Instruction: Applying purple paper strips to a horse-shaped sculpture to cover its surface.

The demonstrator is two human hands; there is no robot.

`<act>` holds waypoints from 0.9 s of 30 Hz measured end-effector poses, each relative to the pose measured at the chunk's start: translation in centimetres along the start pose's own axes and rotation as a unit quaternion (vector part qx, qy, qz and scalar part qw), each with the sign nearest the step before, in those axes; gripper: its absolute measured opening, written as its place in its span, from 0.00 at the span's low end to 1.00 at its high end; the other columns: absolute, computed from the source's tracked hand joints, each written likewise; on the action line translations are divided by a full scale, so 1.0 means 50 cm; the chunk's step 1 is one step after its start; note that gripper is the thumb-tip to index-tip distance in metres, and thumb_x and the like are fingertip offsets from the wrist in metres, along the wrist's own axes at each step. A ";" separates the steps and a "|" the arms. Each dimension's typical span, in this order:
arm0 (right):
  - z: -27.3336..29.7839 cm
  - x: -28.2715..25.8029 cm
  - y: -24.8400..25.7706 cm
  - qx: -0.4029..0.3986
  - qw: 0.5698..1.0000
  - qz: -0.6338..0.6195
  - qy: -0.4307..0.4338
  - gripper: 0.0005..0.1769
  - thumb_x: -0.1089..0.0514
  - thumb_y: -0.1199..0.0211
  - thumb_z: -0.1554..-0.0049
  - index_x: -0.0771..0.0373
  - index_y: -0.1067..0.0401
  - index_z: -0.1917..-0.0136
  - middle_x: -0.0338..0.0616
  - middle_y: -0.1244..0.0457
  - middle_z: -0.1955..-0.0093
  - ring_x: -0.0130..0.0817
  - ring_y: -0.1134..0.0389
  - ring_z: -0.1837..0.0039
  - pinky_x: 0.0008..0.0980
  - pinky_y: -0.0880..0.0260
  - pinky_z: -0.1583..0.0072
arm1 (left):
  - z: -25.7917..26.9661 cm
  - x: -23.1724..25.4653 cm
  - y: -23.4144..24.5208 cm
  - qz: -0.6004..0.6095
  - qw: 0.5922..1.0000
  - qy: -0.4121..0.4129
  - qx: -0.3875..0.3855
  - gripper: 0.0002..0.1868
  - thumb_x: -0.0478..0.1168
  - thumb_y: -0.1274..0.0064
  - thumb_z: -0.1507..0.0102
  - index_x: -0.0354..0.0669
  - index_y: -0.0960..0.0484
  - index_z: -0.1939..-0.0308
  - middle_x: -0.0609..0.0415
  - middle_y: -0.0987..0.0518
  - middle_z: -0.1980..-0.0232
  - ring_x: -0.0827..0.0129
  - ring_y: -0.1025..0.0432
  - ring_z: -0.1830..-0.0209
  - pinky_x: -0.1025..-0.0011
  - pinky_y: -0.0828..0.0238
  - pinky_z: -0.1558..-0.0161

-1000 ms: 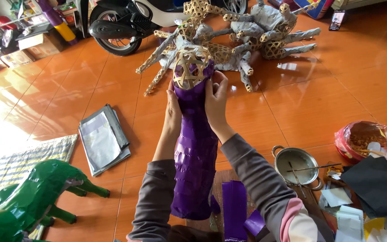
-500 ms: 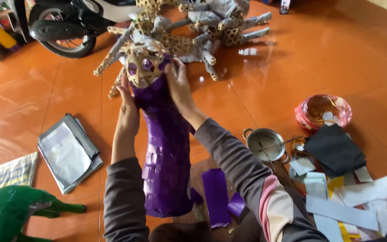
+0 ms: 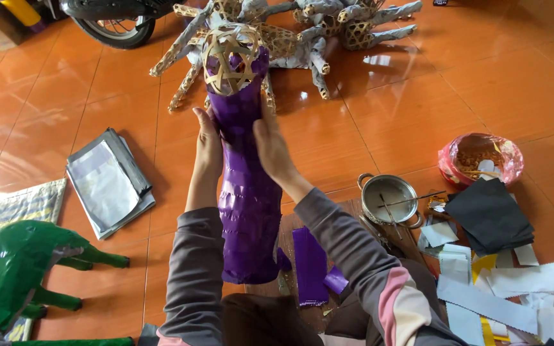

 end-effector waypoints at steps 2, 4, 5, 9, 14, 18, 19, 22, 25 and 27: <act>-0.014 0.030 -0.003 -0.009 1.000 0.007 0.007 0.34 0.43 0.63 0.33 0.63 0.61 0.21 0.65 0.60 0.21 0.61 0.60 0.21 0.51 0.64 0.22 | 0.007 0.018 -0.005 -0.030 1.000 0.005 0.003 0.39 0.65 0.87 0.31 0.45 0.42 0.27 0.42 0.43 0.25 0.54 0.52 0.23 0.53 0.68 0.24; -0.026 0.062 -0.003 -0.014 1.000 0.015 0.010 0.34 0.44 0.64 0.32 0.61 0.64 0.20 0.64 0.61 0.20 0.57 0.61 0.20 0.48 0.64 0.21 | -0.001 0.017 -0.007 -0.059 0.998 0.013 0.002 0.40 0.65 0.86 0.31 0.40 0.41 0.28 0.39 0.44 0.26 0.51 0.53 0.24 0.51 0.69 0.25; -0.029 0.076 -0.002 -0.024 1.000 0.004 -0.003 0.37 0.40 0.64 0.33 0.64 0.62 0.21 0.64 0.61 0.21 0.56 0.61 0.20 0.47 0.64 0.21 | -0.009 0.010 -0.006 -0.066 0.998 0.015 0.005 0.41 0.65 0.87 0.31 0.39 0.42 0.27 0.39 0.45 0.25 0.51 0.54 0.24 0.50 0.70 0.25; -0.066 0.301 0.005 -0.029 0.992 -0.115 -0.041 0.40 0.32 0.63 0.33 0.60 0.56 0.20 0.54 0.62 0.19 0.47 0.62 0.19 0.42 0.65 0.21 | -0.010 -0.014 0.011 -0.096 0.994 0.031 0.040 0.45 0.67 0.88 0.33 0.33 0.48 0.27 0.32 0.48 0.25 0.44 0.59 0.23 0.44 0.77 0.26; 0.144 0.359 0.170 0.051 0.972 -0.124 -0.193 0.33 0.43 0.52 0.40 0.65 0.43 0.28 0.48 0.48 0.26 0.33 0.48 0.26 0.30 0.53 0.26 | 0.110 -0.053 0.063 0.007 0.974 0.088 0.210 0.50 0.74 0.72 0.48 0.43 0.34 0.34 0.50 0.31 0.37 0.65 0.38 0.35 0.62 0.51 0.36; 0.495 0.703 0.256 0.068 0.946 -0.007 -0.318 0.13 0.53 0.38 0.40 0.60 0.24 0.45 0.48 0.30 0.55 0.33 0.29 0.58 0.30 0.28 0.59 | 0.400 -0.094 -0.029 -0.035 0.984 0.165 0.062 0.18 0.44 0.63 0.29 0.38 0.22 0.47 0.43 0.20 0.56 0.59 0.23 0.56 0.64 0.24 0.50; 0.562 0.708 0.258 0.067 0.941 -0.006 -0.332 0.13 0.53 0.38 0.40 0.60 0.24 0.45 0.48 0.30 0.55 0.33 0.29 0.58 0.30 0.28 0.59 | 0.466 -0.189 -0.044 -0.036 0.981 0.179 0.063 0.18 0.44 0.63 0.29 0.38 0.22 0.47 0.43 0.20 0.56 0.59 0.23 0.56 0.64 0.24 0.50; 0.726 0.733 0.268 0.036 0.904 0.017 -0.426 0.11 0.61 0.41 0.42 0.61 0.26 0.46 0.45 0.31 0.58 0.30 0.30 0.61 0.23 0.30 0.62 | 0.677 -0.480 -0.099 0.055 0.938 0.320 -0.119 0.14 0.34 0.61 0.31 0.36 0.21 0.48 0.41 0.18 0.61 0.56 0.22 0.62 0.60 0.22 0.57; 0.797 0.753 0.256 -0.076 0.896 0.178 -0.400 0.13 0.58 0.33 0.48 0.53 0.22 0.48 0.41 0.29 0.59 0.32 0.27 0.58 0.29 0.28 0.59 | 0.840 -0.670 -0.087 -0.009 0.899 0.438 0.019 0.11 0.38 0.54 0.32 0.40 0.20 0.49 0.45 0.19 0.59 0.67 0.25 0.62 0.69 0.26 0.58; 0.788 0.711 0.227 -0.199 0.860 0.343 -0.321 0.17 0.53 0.30 0.50 0.57 0.26 0.47 0.41 0.36 0.53 0.39 0.30 0.51 0.34 0.27 0.51 | 0.871 -0.700 -0.084 0.002 0.863 0.501 0.068 0.11 0.37 0.54 0.33 0.38 0.21 0.49 0.43 0.20 0.58 0.65 0.24 0.61 0.71 0.24 0.56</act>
Point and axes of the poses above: each hand's wrist, its own z-axis away from the middle knuckle, its own y-axis out of the back of the hand, x = y × z, the point moved 2 cm from there along -z, towards the middle knuckle
